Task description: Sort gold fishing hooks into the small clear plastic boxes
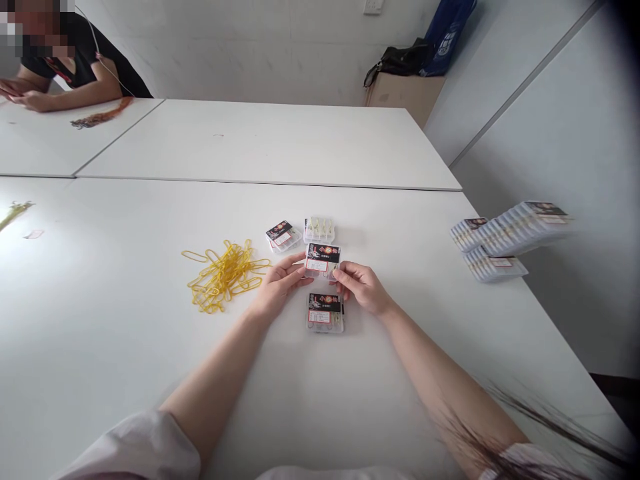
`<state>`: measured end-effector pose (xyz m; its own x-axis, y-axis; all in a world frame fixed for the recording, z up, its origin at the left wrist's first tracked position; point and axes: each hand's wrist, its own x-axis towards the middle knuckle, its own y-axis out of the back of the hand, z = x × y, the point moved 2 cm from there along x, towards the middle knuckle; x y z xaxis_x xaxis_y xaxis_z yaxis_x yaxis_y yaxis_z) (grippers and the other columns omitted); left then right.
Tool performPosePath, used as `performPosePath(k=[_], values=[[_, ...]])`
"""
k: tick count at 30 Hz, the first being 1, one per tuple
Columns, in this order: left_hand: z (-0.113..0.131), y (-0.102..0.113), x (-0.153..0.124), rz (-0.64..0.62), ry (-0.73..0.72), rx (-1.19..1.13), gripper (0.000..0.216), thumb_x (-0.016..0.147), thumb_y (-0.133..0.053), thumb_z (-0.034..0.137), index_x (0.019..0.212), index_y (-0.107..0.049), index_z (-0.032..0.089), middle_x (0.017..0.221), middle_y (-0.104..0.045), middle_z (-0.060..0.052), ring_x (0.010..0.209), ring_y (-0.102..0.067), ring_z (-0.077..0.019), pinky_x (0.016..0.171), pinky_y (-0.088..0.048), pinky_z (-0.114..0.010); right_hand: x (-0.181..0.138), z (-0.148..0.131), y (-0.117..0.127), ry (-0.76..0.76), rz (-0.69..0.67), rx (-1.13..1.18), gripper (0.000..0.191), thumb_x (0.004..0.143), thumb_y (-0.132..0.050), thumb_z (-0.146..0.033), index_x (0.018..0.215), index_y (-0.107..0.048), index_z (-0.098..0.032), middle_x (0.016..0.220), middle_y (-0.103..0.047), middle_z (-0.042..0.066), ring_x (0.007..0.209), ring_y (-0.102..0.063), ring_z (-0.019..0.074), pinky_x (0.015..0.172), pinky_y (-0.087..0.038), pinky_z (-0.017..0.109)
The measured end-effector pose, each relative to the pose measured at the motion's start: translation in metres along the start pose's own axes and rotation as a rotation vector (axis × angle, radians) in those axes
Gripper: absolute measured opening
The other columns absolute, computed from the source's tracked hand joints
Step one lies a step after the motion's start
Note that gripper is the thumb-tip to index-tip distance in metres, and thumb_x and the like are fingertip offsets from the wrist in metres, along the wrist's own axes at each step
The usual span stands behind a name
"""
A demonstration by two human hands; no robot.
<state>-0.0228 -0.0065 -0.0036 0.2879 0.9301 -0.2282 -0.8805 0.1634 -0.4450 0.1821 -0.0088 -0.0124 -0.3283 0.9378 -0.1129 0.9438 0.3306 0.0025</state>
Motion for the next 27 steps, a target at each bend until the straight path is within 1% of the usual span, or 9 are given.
performPosePath(k=[13,19,20,21,22,24,25,26,27], values=[[-0.0007,-0.0004,-0.0009,0.006,-0.009,0.001,0.045,0.08,-0.08,0.033,0.122,-0.07,0.022,0.113,-0.077,-0.007,0.104,-0.07,-0.0194,0.098,-0.05,-0.036,-0.0003,0.0022,0.0006,-0.007,0.002,-0.01,0.04,0.089,-0.065,-0.058,0.082,-0.064,-0.018,0.075,-0.064,0.001,0.061,-0.058,0.012,0.052,-0.051,0.024],[-0.0014,0.0011,-0.0006,0.003,-0.016,0.031,0.047,0.08,-0.08,0.034,0.124,-0.068,0.021,0.119,-0.075,-0.009,0.108,-0.07,-0.0225,0.098,-0.05,-0.037,-0.0001,0.0022,0.0008,-0.003,-0.003,-0.017,0.04,0.091,-0.063,-0.057,0.082,-0.063,-0.018,0.075,-0.063,0.002,0.06,-0.058,0.0124,0.052,-0.051,0.025],[-0.0011,0.0014,-0.0007,0.004,-0.018,0.032,0.048,0.08,-0.08,0.033,0.124,-0.067,0.021,0.119,-0.075,-0.009,0.109,-0.07,-0.0227,0.098,-0.05,-0.037,-0.0003,0.0014,0.0008,0.004,0.0,-0.008,0.037,0.091,-0.064,-0.056,0.087,-0.064,-0.019,0.077,-0.063,0.002,0.062,-0.059,0.0128,0.052,-0.051,0.024],[-0.0007,0.0015,-0.0008,0.005,-0.019,0.031,0.049,0.079,-0.08,0.032,0.125,-0.067,0.02,0.119,-0.075,-0.01,0.109,-0.07,-0.0228,0.098,-0.051,-0.037,-0.0005,0.0005,0.0008,0.015,0.003,0.007,0.035,0.091,-0.065,-0.054,0.099,-0.065,-0.02,0.083,-0.064,0.002,0.065,-0.06,0.0133,0.051,-0.051,0.024],[-0.0001,0.0016,-0.0009,0.008,-0.018,0.028,0.052,0.079,-0.081,0.031,0.127,-0.065,0.02,0.118,-0.075,-0.01,0.109,-0.07,-0.0229,0.098,-0.051,-0.037,-0.0007,-0.0005,0.0006,0.03,0.005,0.021,0.038,0.089,-0.068,-0.051,0.115,-0.062,-0.023,0.092,-0.065,0.003,0.069,-0.061,0.0135,0.051,-0.051,0.023],[0.0011,0.0013,-0.0014,0.009,-0.008,0.023,0.058,0.078,-0.082,0.031,0.131,-0.062,0.021,0.117,-0.076,-0.01,0.108,-0.071,-0.023,0.097,-0.052,-0.036,-0.0009,-0.0017,-0.0001,0.068,0.003,0.037,0.069,0.085,-0.076,-0.043,0.145,-0.043,-0.033,0.113,-0.064,0.004,0.075,-0.062,0.0126,0.054,-0.052,0.022],[0.0018,0.0008,-0.0018,0.01,-0.003,0.025,0.06,0.078,-0.082,0.032,0.133,-0.06,0.021,0.117,-0.076,-0.011,0.108,-0.071,-0.0231,0.097,-0.052,-0.036,-0.001,-0.0019,-0.0007,0.086,-0.003,0.034,0.083,0.083,-0.079,-0.038,0.152,-0.032,-0.038,0.122,-0.062,0.004,0.077,-0.063,0.012,0.056,-0.052,0.022],[0.0023,0.0002,-0.0024,0.009,0.002,0.031,0.063,0.078,-0.082,0.033,0.136,-0.059,0.021,0.116,-0.076,-0.011,0.108,-0.071,-0.0231,0.097,-0.052,-0.037,-0.0009,-0.0016,-0.0014,0.1,-0.009,0.025,0.092,0.081,-0.08,-0.034,0.155,-0.026,-0.04,0.126,-0.061,0.004,0.079,-0.063,0.0115,0.058,-0.052,0.022],[0.0026,-0.0006,-0.0029,0.007,0.004,0.042,0.065,0.079,-0.081,0.034,0.138,-0.057,0.021,0.116,-0.076,-0.011,0.108,-0.071,-0.0232,0.098,-0.052,-0.037,-0.0008,-0.0011,-0.002,0.111,-0.011,0.014,0.095,0.081,-0.08,-0.031,0.156,-0.024,-0.041,0.127,-0.061,0.004,0.08,-0.063,0.0115,0.06,-0.053,0.022]])
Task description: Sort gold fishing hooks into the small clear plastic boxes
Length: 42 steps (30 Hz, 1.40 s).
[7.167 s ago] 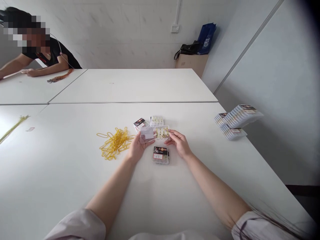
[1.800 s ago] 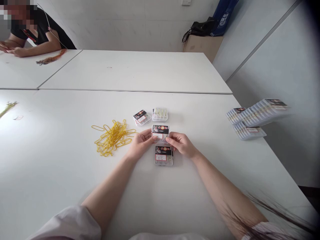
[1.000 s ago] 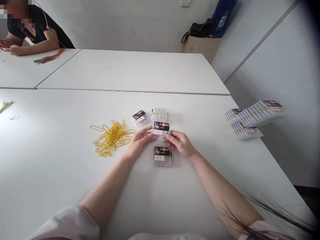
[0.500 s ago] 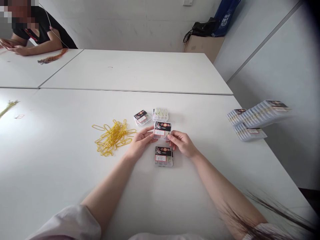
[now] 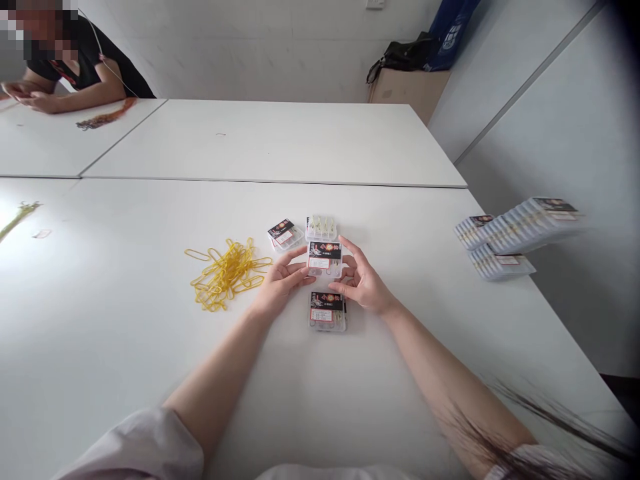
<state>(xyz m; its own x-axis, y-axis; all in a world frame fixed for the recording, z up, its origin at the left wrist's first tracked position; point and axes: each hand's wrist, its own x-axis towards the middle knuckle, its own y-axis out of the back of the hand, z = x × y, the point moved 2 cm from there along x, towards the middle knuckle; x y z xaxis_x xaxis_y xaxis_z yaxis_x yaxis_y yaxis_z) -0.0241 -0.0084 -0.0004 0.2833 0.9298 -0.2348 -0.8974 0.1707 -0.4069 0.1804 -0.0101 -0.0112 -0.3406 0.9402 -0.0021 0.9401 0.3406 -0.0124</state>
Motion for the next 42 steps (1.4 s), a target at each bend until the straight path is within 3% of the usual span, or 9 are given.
performPosePath(k=[7,15,19,24,27,31,34,37,42], values=[[-0.003,-0.003,-0.001,-0.046,-0.032,0.059,0.068,0.082,-0.079,0.039,0.143,-0.055,0.021,0.114,-0.077,-0.011,0.105,-0.072,-0.0227,0.103,-0.049,-0.04,0.0,0.003,-0.001,-0.016,0.017,-0.04,0.091,0.082,-0.078,-0.032,0.157,-0.027,-0.035,0.122,-0.067,0.007,0.093,-0.067,0.0182,0.072,-0.056,0.029],[-0.005,-0.001,0.002,0.008,-0.118,0.115,0.065,0.079,-0.081,0.037,0.139,-0.059,0.024,0.123,-0.072,-0.01,0.102,-0.071,-0.0201,0.094,-0.054,-0.036,-0.002,0.003,-0.005,0.059,0.115,-0.154,0.081,0.084,-0.075,-0.036,0.152,-0.031,-0.031,0.1,-0.067,0.003,0.073,-0.06,0.0137,0.055,-0.048,0.023],[-0.006,-0.002,0.003,0.061,-0.183,0.177,0.061,0.078,-0.081,0.036,0.136,-0.062,0.025,0.117,-0.072,-0.008,0.089,-0.071,-0.0158,0.082,-0.057,-0.03,-0.005,0.0,-0.009,0.212,0.22,-0.356,0.073,0.081,-0.074,-0.032,0.145,-0.038,-0.03,0.131,-0.056,0.011,0.099,-0.062,0.0211,0.053,-0.052,0.025],[-0.005,-0.008,-0.003,0.013,-0.22,0.324,0.062,0.086,-0.073,0.041,0.143,-0.057,0.022,0.117,-0.073,-0.011,0.085,-0.069,-0.0165,0.078,-0.055,-0.03,-0.007,-0.006,-0.015,0.469,0.26,-0.553,0.07,0.083,-0.073,-0.027,0.144,-0.038,-0.03,0.141,-0.049,0.014,0.122,-0.056,0.0287,0.073,-0.061,0.036],[0.0,-0.013,-0.009,-0.067,-0.247,0.446,0.072,0.084,-0.075,0.039,0.15,-0.05,0.024,0.139,-0.063,-0.013,0.111,-0.066,-0.0254,0.09,-0.055,-0.034,-0.007,-0.01,-0.018,0.581,0.304,-0.655,0.07,0.087,-0.071,-0.036,0.146,-0.034,-0.029,0.146,-0.045,0.017,0.137,-0.046,0.035,0.093,-0.058,0.05],[0.004,-0.018,-0.013,-0.156,-0.28,0.484,0.062,0.08,-0.079,0.036,0.138,-0.064,0.025,0.15,-0.056,-0.01,0.137,-0.051,-0.0339,0.103,-0.051,-0.038,-0.008,-0.014,-0.024,0.71,0.294,-0.791,0.068,0.092,-0.064,-0.04,0.15,-0.031,-0.03,0.147,-0.046,0.016,0.14,-0.045,0.0368,0.111,-0.046,0.059],[0.002,-0.018,-0.012,-0.177,-0.21,0.419,0.049,0.081,-0.077,0.042,0.123,-0.073,0.018,0.131,-0.069,-0.011,0.118,-0.065,-0.0341,0.095,-0.054,-0.039,-0.008,-0.015,-0.028,0.74,0.222,-0.869,0.066,0.096,-0.059,-0.032,0.154,-0.028,-0.033,0.141,-0.054,0.012,0.137,-0.05,0.0332,0.112,-0.046,0.056],[0.0,-0.017,-0.008,-0.171,-0.162,0.37,0.043,0.086,-0.07,0.049,0.11,-0.078,0.015,0.1,-0.077,-0.008,0.091,-0.07,-0.0268,0.08,-0.055,-0.035,-0.007,-0.015,-0.028,0.721,0.223,-0.919,0.072,0.096,-0.061,-0.03,0.157,-0.023,-0.033,0.143,-0.056,0.012,0.137,-0.051,0.0323,0.112,-0.046,0.056],[-0.001,-0.012,-0.002,-0.144,-0.104,0.148,0.043,0.09,-0.066,0.049,0.116,-0.076,0.016,0.112,-0.076,-0.01,0.1,-0.071,-0.0268,0.091,-0.055,-0.037,-0.005,-0.012,-0.022,0.646,0.257,-0.814,0.078,0.092,-0.068,-0.031,0.157,-0.026,-0.029,0.151,-0.049,0.014,0.142,-0.047,0.0316,0.115,-0.044,0.054]])
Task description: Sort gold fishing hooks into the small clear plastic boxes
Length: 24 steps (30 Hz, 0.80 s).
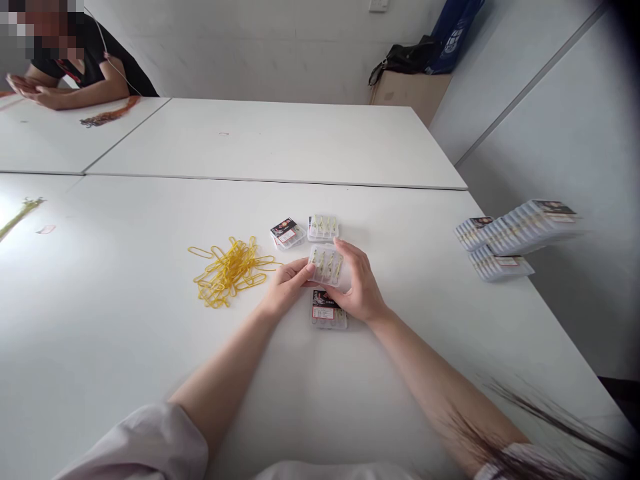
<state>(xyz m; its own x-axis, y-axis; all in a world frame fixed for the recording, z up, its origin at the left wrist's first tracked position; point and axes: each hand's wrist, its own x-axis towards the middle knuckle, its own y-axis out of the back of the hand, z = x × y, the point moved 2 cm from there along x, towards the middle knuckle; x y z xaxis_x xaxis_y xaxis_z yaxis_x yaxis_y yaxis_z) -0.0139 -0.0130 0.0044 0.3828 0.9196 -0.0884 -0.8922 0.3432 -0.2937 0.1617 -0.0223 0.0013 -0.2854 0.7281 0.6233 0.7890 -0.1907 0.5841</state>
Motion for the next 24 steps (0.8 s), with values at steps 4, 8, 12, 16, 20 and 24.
performPosePath(k=[4,8,12,16,20,24], values=[[-0.001,0.003,0.002,-0.045,0.056,-0.08,0.048,0.09,-0.065,0.051,0.124,-0.073,0.018,0.121,-0.074,-0.012,0.108,-0.071,-0.0299,0.096,-0.054,-0.042,-0.001,0.006,0.001,-0.197,-0.052,0.244,0.076,0.086,-0.076,-0.039,0.149,-0.036,-0.027,0.15,-0.051,0.015,0.139,-0.05,0.0313,0.115,-0.044,0.053],[0.001,0.0,0.001,-0.061,0.069,-0.059,0.051,0.089,-0.066,0.053,0.124,-0.072,0.017,0.121,-0.074,-0.013,0.11,-0.07,-0.0302,0.1,-0.051,-0.042,0.002,0.006,0.001,-0.32,-0.085,0.54,0.075,0.082,-0.079,-0.041,0.144,-0.038,-0.029,0.154,-0.047,0.013,0.138,-0.051,0.0281,0.113,-0.047,0.047],[0.0,-0.002,0.002,-0.048,0.068,0.025,0.056,0.086,-0.069,0.054,0.125,-0.071,0.014,0.113,-0.076,-0.013,0.109,-0.069,-0.029,0.101,-0.048,-0.042,0.002,0.006,-0.002,-0.372,-0.101,0.698,0.074,0.081,-0.076,-0.049,0.141,-0.037,-0.028,0.145,-0.051,0.013,0.133,-0.054,0.0272,0.107,-0.051,0.044],[-0.005,0.012,0.005,0.269,-0.126,0.067,0.057,0.086,-0.069,0.052,0.133,-0.059,0.022,0.115,-0.072,-0.01,0.117,-0.064,-0.0234,0.098,-0.05,-0.038,0.0,0.008,-0.003,-0.375,-0.142,0.751,0.069,0.092,-0.058,-0.055,0.15,-0.03,-0.031,0.133,-0.052,0.011,0.129,-0.054,0.0265,0.103,-0.052,0.046],[0.007,0.011,0.0,0.536,-0.412,0.277,0.031,0.088,-0.066,0.047,0.103,-0.064,0.02,0.095,-0.068,-0.005,0.09,-0.065,-0.0161,0.077,-0.05,-0.027,0.007,-0.001,0.009,-0.336,-0.236,0.5,0.072,0.09,-0.061,-0.052,0.153,-0.035,-0.031,0.131,-0.049,0.011,0.119,-0.056,0.0263,0.098,-0.053,0.046],[0.047,-0.038,-0.035,0.462,-0.63,0.351,0.02,0.093,-0.063,0.039,0.097,-0.065,0.021,0.087,-0.065,-0.003,0.075,-0.062,-0.0123,0.067,-0.048,-0.025,0.019,-0.028,0.029,-0.189,-0.538,0.12,0.083,0.078,-0.078,-0.051,0.149,-0.044,-0.026,0.135,-0.053,0.015,0.121,-0.055,0.034,0.103,-0.049,0.054]])
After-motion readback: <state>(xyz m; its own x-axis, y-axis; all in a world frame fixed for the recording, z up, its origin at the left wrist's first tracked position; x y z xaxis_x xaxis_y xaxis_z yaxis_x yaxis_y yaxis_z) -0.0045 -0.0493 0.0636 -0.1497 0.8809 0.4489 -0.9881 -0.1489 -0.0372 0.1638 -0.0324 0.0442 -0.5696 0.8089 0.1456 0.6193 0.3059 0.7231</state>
